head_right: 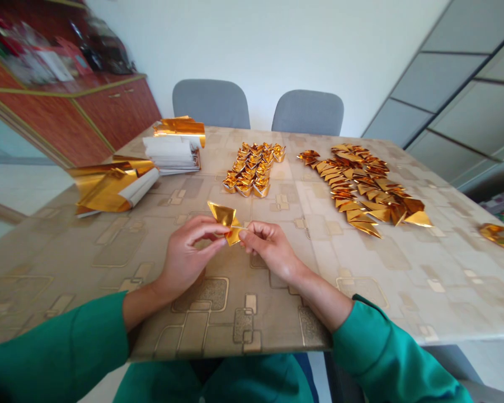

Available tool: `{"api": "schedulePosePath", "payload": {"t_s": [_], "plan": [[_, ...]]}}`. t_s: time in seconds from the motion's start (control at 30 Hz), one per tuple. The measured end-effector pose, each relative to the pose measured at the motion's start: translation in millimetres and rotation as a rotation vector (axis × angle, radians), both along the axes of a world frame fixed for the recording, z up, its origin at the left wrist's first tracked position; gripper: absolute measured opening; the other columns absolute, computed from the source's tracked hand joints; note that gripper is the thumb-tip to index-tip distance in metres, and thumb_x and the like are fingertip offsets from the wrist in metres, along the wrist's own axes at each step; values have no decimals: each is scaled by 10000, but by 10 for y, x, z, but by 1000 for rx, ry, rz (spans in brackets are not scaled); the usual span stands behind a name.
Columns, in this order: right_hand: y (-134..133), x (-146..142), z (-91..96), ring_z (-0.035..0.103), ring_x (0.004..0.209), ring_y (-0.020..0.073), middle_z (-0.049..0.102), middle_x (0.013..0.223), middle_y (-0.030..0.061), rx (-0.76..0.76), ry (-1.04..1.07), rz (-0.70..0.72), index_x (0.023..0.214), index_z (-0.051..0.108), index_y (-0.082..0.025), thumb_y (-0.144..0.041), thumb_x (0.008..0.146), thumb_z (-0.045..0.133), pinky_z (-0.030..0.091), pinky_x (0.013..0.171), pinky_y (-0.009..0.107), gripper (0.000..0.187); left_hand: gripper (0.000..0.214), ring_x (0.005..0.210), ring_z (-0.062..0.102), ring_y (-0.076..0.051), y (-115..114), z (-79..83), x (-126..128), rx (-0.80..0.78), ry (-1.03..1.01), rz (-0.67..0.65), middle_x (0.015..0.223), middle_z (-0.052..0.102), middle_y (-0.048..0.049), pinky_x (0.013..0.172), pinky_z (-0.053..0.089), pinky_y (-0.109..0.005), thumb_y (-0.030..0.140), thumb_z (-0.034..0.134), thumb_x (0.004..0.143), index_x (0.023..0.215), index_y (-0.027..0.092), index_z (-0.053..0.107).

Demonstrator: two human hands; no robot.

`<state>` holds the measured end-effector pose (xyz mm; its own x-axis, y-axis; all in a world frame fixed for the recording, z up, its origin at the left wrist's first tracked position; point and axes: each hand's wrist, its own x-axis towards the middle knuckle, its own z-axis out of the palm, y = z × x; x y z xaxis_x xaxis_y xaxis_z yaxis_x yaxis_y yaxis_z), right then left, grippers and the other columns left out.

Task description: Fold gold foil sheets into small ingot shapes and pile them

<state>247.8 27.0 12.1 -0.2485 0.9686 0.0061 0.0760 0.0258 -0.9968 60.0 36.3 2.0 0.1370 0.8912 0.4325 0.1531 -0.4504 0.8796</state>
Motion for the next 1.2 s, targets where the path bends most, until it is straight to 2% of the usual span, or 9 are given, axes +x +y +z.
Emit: {"api": "schedulePosePath", "payload": {"t_s": [0.1,0.2,0.33,0.53,0.63,0.77,1.03,1.13,1.2], "plan": [[-14,-1,14,432,544,103,530,570,-25,22,-13,-8,620,564,-186,-552,814,653,343,556,250,424,188,855,553,-199,23,25,-66,214,189,99,866,649,-44,836,446,-328,175,764,731,834,331,790],[-26,5,32,441,542,106,526,565,-24,52,-32,-26,626,567,-188,-578,839,611,348,563,256,447,192,857,559,-206,26,73,-104,222,222,85,854,683,-44,866,426,-337,182,789,708,819,339,792],[-26,16,38,476,589,123,532,608,-11,129,-66,-69,660,570,-191,-573,899,526,385,598,271,453,115,788,586,-179,15,130,-82,49,61,100,804,694,-26,810,445,-295,179,788,701,766,274,775],[-11,-61,-47,553,863,166,591,972,39,147,-12,-51,980,518,-228,-512,825,659,454,741,302,354,118,637,576,-116,25,95,25,-366,-328,66,680,638,19,623,463,-219,223,771,684,688,179,661],[-4,-108,-108,558,768,154,599,859,9,75,37,17,984,468,-241,-480,810,679,446,682,293,363,170,591,564,-93,-9,62,67,-528,-424,19,648,626,23,586,465,-207,242,792,657,676,162,644],[6,-117,-123,492,628,121,529,708,-41,95,23,-20,909,448,-236,-461,830,651,384,584,261,313,244,617,611,-99,-69,52,91,-662,-474,-15,670,658,10,603,498,-211,260,834,616,680,154,624],[26,-33,-68,472,616,106,509,720,-35,170,13,62,835,497,-213,-389,861,636,377,571,247,225,278,631,656,-99,-17,54,50,-829,-565,-59,707,688,4,608,565,-207,244,865,608,737,140,642],[41,39,-50,533,675,128,566,783,-4,230,-73,55,993,567,-215,-340,950,505,440,630,274,146,214,601,657,-78,41,45,29,-911,-677,-51,690,691,7,577,551,-160,156,835,646,727,139,638],[54,82,-40,568,751,148,618,922,30,365,-193,33,1165,549,-235,-272,955,482,480,708,312,223,170,590,658,-68,69,37,21,-973,-753,-68,705,700,2,557,541,-137,105,796,689,734,140,636]]}}
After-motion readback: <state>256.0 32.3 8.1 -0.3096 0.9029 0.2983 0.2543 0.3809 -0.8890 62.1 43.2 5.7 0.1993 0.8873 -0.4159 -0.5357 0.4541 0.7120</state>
